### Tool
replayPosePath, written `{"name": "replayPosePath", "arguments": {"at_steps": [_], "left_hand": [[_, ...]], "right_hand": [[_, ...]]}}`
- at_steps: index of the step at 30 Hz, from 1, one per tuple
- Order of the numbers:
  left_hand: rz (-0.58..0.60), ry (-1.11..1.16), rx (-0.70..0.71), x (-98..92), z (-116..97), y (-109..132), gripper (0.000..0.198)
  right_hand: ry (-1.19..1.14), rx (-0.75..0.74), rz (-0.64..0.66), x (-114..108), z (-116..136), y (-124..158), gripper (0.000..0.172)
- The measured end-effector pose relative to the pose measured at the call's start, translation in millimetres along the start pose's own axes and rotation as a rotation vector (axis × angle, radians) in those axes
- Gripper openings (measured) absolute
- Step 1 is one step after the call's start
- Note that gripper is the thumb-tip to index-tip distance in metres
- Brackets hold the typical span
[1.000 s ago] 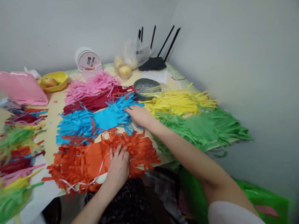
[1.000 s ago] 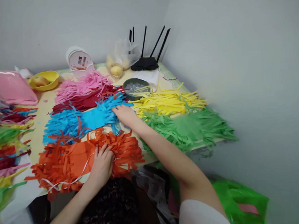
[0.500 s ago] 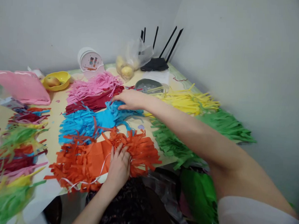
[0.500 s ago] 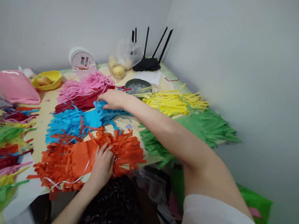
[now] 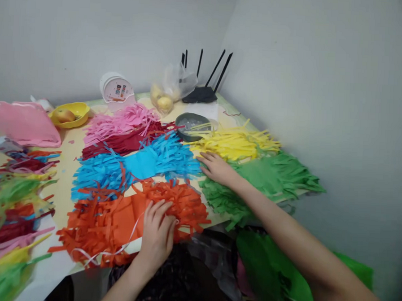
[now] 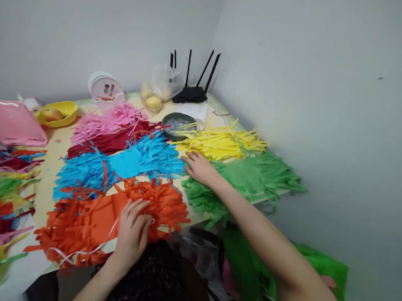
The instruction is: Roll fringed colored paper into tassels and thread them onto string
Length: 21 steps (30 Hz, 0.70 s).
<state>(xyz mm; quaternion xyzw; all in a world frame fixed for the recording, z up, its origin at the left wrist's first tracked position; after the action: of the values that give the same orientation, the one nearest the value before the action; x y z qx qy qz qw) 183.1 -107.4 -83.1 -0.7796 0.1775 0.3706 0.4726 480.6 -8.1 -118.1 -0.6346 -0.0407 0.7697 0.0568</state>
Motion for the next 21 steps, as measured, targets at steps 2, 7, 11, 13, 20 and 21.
{"name": "replayPosePath", "arguments": {"at_steps": [2,7,11,13,20,21], "left_hand": [[0.105,0.084,0.096,6.2,-14,-3,0.017],[0.461,0.11,0.13,31.9,-26,0,0.014],[0.49,0.126,0.057,38.2,-16,4,0.02],[0.496,0.172,0.024,35.7,-13,3,0.019],[0.417,0.581,-0.293,16.9,12,-15,0.021],[0.379,0.641,-0.342,15.0,16,-18,0.022]], "right_hand": [[-0.017,0.008,-0.018,9,-3,6,0.043],[-0.076,0.027,-0.032,15,-8,3,0.043],[-0.125,0.015,-0.04,-5,-12,2,0.04],[-0.143,0.004,-0.044,-24,-13,10,0.038],[-0.257,0.021,-0.126,-78,-13,78,0.04],[-0.267,0.049,-0.13,-80,-13,88,0.039]]}}
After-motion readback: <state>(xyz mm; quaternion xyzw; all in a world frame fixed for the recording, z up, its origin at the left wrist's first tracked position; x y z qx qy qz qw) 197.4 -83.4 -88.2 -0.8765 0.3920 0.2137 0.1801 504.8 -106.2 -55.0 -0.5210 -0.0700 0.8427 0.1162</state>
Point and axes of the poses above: each hand's wrist, its own y-axis away from the middle knuckle, its own x-axis out of the palm, z = x × y, the point moved 3 cm from there along -y, towards the middle knuckle, and after that the axes turned 12 degrees about x, right-handed, at the moved point
